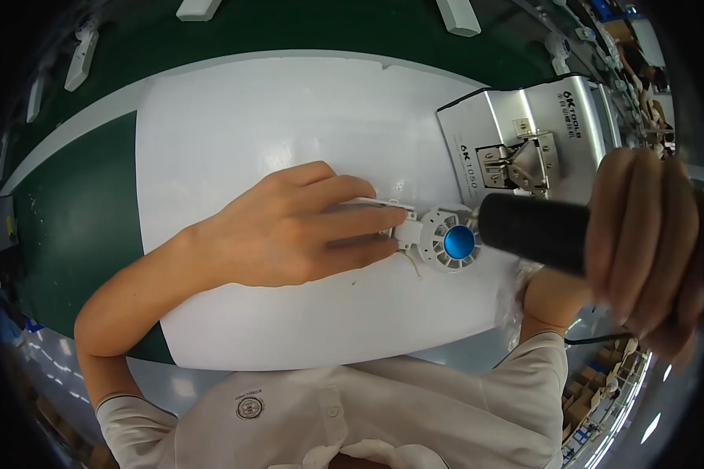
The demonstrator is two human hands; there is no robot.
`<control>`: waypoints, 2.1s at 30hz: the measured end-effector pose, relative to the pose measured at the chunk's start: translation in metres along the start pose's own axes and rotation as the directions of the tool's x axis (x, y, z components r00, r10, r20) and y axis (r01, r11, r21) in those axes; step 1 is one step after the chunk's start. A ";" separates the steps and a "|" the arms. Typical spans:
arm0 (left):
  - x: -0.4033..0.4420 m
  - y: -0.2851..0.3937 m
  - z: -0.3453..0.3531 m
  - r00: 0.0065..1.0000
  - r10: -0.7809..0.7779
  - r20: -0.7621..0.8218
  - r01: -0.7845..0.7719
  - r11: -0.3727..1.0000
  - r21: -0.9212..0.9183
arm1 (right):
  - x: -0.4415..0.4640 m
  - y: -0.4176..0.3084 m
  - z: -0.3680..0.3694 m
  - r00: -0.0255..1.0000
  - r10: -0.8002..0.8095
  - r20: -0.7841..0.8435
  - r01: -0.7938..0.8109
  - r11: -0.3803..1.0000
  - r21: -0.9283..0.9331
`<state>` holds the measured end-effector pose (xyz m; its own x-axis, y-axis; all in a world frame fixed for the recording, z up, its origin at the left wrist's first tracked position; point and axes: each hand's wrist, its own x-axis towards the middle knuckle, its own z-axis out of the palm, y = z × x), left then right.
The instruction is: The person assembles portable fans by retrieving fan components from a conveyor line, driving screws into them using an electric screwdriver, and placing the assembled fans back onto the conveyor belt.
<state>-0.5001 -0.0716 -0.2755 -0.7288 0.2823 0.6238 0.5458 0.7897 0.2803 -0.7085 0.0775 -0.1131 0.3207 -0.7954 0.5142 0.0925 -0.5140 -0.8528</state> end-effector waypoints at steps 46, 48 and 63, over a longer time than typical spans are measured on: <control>0.001 -0.009 0.000 0.999 -0.034 -0.019 0.036 0.994 0.103 | -0.005 -0.028 0.010 0.905 0.078 -0.419 -0.176 0.963 -0.202; 0.001 -0.011 0.000 0.999 -0.048 -0.022 0.050 0.994 0.098 | -0.007 -0.016 0.007 0.963 0.059 -0.262 -0.088 0.991 -0.100; -0.002 -0.012 0.004 0.998 -0.051 -0.032 0.054 0.996 0.077 | -0.006 0.034 0.036 0.987 0.138 -0.084 -0.139 0.990 -0.005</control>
<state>-0.5064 -0.0792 -0.2832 -0.7425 0.2240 0.6312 0.4723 0.8433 0.2563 -0.6737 0.0760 -0.1483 0.2500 -0.8829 0.3974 0.0422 -0.4001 -0.9155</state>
